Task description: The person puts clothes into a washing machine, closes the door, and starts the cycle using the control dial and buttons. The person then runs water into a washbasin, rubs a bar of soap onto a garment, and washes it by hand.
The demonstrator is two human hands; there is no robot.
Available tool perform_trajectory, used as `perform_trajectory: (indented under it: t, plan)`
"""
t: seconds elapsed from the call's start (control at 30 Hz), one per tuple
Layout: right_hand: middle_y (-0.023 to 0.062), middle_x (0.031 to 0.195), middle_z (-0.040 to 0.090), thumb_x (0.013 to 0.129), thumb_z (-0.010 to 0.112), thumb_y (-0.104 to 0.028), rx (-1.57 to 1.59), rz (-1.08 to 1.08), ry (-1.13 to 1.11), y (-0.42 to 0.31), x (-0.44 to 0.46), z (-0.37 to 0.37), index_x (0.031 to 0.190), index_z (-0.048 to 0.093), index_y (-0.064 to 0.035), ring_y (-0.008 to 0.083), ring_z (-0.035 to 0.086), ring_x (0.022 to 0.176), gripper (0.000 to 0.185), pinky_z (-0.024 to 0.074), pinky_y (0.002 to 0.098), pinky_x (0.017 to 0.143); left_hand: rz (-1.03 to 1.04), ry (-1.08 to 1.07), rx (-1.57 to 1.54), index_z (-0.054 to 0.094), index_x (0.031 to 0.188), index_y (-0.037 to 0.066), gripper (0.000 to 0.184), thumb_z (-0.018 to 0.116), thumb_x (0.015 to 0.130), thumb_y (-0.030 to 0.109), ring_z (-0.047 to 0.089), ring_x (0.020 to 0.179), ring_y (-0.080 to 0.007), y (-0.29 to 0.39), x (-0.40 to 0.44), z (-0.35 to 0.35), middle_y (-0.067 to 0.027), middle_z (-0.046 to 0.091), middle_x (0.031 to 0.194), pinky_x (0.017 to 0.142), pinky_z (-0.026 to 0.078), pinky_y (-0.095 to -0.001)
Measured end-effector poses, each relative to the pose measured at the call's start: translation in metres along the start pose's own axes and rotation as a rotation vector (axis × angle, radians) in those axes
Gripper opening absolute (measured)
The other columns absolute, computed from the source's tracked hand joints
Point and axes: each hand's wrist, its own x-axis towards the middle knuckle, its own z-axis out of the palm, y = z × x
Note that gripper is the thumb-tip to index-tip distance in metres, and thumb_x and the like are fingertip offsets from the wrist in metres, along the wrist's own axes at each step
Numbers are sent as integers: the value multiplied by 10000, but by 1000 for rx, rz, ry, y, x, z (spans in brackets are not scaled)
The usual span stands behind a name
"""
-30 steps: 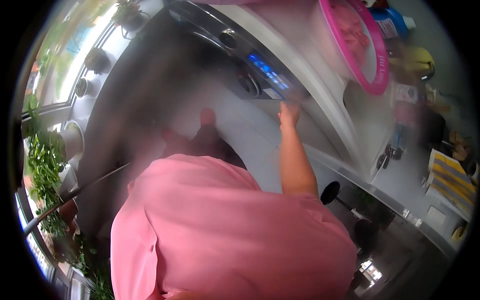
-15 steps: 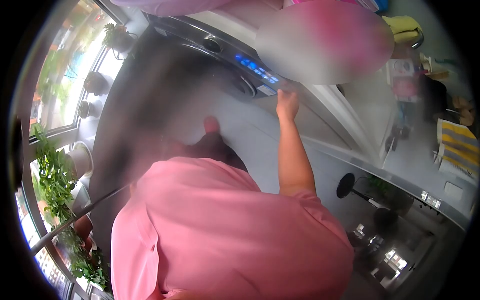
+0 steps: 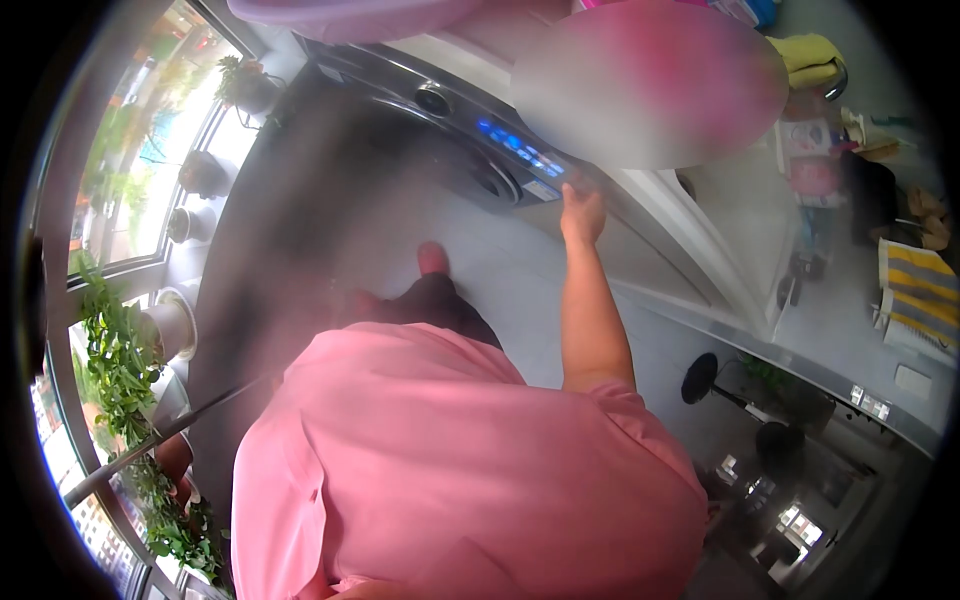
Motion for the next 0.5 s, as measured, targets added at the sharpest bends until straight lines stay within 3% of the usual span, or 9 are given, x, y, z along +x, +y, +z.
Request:
perform_trajectory:
  t: [0.03, 0.3, 0.4, 0.5]
  plan:
    - [122, 954, 607, 718, 654, -261, -34, 63, -16, -1, 1, 0, 949, 573, -61, 276, 572, 903, 316, 425, 361, 782, -14, -12, -46, 486, 1106, -16, 539, 631, 752, 363, 506, 1029, -238, -1, -1, 0, -158, 531, 1095, 879, 381, -303]
    - [125, 933, 603, 711, 658, -292, -45, -2, 66, -19, -12, -10, 932, 568, -57, 279, 572, 878, 335, 429, 363, 764, 42, 27, -28, 495, 1069, -50, 530, 630, 752, 353, 516, 1000, -256, -27, 15, 9, -186, 540, 1064, 861, 394, -318]
    - [118, 888, 611, 708, 658, -320, 22, -100, 108, 1, -2, 2, 916, 562, -59, 284, 577, 849, 348, 433, 371, 749, -10, 62, -40, 487, 1081, -52, 524, 618, 757, 339, 519, 997, -279, 5, -4, 4, -200, 542, 1064, 867, 394, -338]
    - [117, 872, 613, 700, 666, -321, -162, -128, 78, 10, 3, 6, 886, 547, -44, 285, 579, 840, 354, 436, 376, 742, -14, 37, 14, 471, 1093, -57, 544, 626, 747, 334, 527, 984, -276, 12, 2, 2, -205, 538, 1069, 850, 404, -334]
